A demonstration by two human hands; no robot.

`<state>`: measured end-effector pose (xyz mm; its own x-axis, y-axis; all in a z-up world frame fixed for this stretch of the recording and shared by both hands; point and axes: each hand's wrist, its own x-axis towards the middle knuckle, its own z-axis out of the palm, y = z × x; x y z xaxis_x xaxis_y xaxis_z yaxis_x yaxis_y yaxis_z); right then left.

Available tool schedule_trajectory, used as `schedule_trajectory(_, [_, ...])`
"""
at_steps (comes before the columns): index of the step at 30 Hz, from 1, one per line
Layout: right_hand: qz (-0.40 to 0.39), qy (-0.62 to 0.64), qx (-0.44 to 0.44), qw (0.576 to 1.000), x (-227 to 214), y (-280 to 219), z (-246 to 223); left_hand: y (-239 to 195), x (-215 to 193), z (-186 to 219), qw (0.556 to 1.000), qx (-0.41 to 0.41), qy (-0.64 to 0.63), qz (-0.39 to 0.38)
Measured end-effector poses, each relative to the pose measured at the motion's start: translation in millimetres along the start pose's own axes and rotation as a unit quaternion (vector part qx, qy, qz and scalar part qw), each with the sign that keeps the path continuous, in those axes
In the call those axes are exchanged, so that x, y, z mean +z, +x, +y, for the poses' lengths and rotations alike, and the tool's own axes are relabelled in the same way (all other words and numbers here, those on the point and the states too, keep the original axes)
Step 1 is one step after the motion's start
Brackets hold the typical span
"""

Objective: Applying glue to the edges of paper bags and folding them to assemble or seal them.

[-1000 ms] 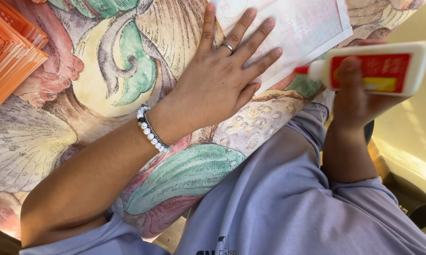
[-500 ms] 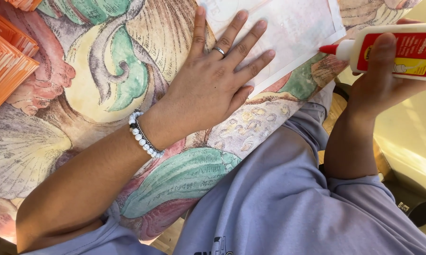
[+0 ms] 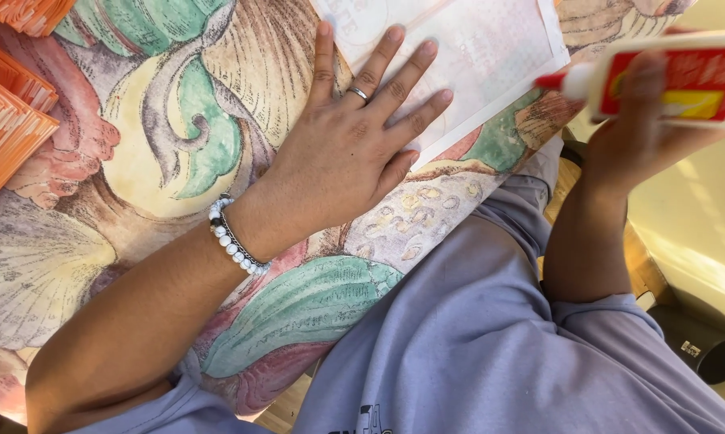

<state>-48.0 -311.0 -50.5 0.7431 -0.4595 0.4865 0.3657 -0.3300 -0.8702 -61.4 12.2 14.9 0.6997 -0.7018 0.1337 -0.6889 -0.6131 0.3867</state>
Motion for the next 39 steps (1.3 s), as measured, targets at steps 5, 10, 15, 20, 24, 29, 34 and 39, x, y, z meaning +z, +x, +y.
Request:
schedule_trajectory(5, [-0.077, 0.055, -0.096, 0.991, 9.4, -13.1, -10.0, 1.0, -1.3, -0.3, 1.0, 0.001, 0.0, -0.003])
schedule_trajectory(10, [-0.067, -0.036, -0.11, 0.991, -2.6, 11.5, -4.3, 0.6, -1.6, -0.3, 1.0, 0.004, -0.001, -0.004])
schedule_trajectory(15, [-0.079, 0.07, -0.103, 0.989, 8.6, -14.6, -4.4, 0.5, -1.0, -0.4, 1.0, 0.004, 0.002, 0.002])
schedule_trajectory(20, [-0.033, 0.002, -0.081, 0.996, -1.0, 21.9, 3.4, 0.9, -2.2, 0.6, 1.0, 0.003, 0.003, -0.001])
schedule_trajectory(24, [-0.025, 0.024, -0.026, 0.999, -3.1, 8.7, 2.5, 1.4, -1.2, 0.8, 1.0, 0.001, -0.002, 0.005])
schedule_trajectory(29, [0.005, 0.087, 0.06, 0.994, 0.2, 46.5, 6.8, 2.2, -1.7, 0.7, 1.0, 0.0, -0.001, -0.006])
schedule_trajectory(34, [-0.004, 0.013, 0.192, 0.981, -13.1, 105.1, 61.9, 0.7, -4.9, 2.7, 1.0, 0.01, -0.012, -0.01])
schedule_trajectory(39, [-0.054, -0.145, -0.054, 0.986, -5.1, 132.0, 53.0, -0.7, -5.5, 5.2, 0.999, 0.035, -0.018, -0.021])
